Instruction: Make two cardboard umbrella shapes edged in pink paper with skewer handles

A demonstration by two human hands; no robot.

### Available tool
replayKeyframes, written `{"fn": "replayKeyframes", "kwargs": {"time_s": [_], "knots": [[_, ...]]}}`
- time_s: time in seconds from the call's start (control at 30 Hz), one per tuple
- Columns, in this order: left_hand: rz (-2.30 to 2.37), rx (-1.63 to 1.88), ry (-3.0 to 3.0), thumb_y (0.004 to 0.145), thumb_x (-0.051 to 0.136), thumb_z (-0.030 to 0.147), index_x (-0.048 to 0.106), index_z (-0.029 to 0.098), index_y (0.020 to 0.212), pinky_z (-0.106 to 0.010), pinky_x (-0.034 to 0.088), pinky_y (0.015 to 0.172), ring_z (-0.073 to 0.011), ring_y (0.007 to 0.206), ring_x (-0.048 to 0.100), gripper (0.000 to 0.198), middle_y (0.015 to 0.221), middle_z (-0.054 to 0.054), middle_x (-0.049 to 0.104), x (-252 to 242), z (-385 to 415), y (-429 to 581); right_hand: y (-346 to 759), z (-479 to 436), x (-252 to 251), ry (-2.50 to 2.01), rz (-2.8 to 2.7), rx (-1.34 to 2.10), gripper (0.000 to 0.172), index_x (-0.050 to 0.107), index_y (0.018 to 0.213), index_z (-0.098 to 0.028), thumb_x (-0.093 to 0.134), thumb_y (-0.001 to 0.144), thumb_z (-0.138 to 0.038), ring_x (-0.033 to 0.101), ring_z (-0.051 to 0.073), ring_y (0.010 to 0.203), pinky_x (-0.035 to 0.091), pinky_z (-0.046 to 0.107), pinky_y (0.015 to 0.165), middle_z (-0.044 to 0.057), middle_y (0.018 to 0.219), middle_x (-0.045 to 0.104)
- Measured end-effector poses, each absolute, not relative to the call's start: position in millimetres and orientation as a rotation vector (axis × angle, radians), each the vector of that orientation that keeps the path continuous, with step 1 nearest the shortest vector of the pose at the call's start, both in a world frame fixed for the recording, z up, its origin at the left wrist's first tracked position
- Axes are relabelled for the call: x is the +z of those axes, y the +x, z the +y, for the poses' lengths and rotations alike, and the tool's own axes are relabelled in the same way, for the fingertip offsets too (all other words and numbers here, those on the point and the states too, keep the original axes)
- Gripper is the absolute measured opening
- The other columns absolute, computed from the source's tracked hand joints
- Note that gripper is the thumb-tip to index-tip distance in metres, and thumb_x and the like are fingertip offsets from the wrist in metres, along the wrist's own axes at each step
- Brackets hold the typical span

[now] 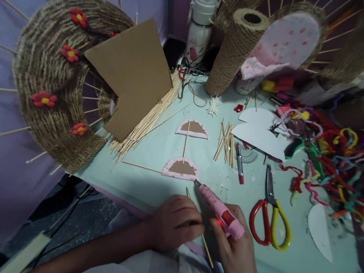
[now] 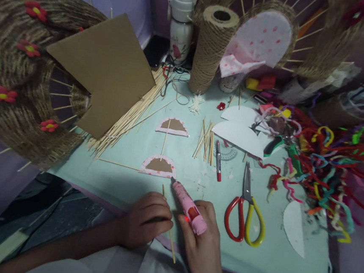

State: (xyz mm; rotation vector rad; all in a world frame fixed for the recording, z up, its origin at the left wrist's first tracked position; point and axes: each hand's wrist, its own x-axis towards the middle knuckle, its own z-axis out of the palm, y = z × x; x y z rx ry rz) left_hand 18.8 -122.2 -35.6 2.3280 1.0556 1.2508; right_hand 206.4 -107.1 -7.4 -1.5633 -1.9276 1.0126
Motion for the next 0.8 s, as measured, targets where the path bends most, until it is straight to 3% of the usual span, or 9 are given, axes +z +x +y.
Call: {"fn": "replayKeyframes", "kwargs": {"time_s": [0.8], "knots": [[1.040, 1.260, 2.293, 0.087, 0.056, 0.014, 0.061, 0.016, 0.097, -0.033, 0.048, 0.084, -0.0154, 0.090, 0.057, 0.012, 0.090, -0.004, 0.068, -35.8, -122.4, 19.3, 210.9, -108.9, -5.2, -1.620, -1.962, 0.964, 0.013, 0.054, 0.088, -0.022, 0.050, 0.091, -0.034, 0.053, 0.017, 0.073, 0.046, 0.029, 0.063, 0.002, 0.083, 0.052]]}}
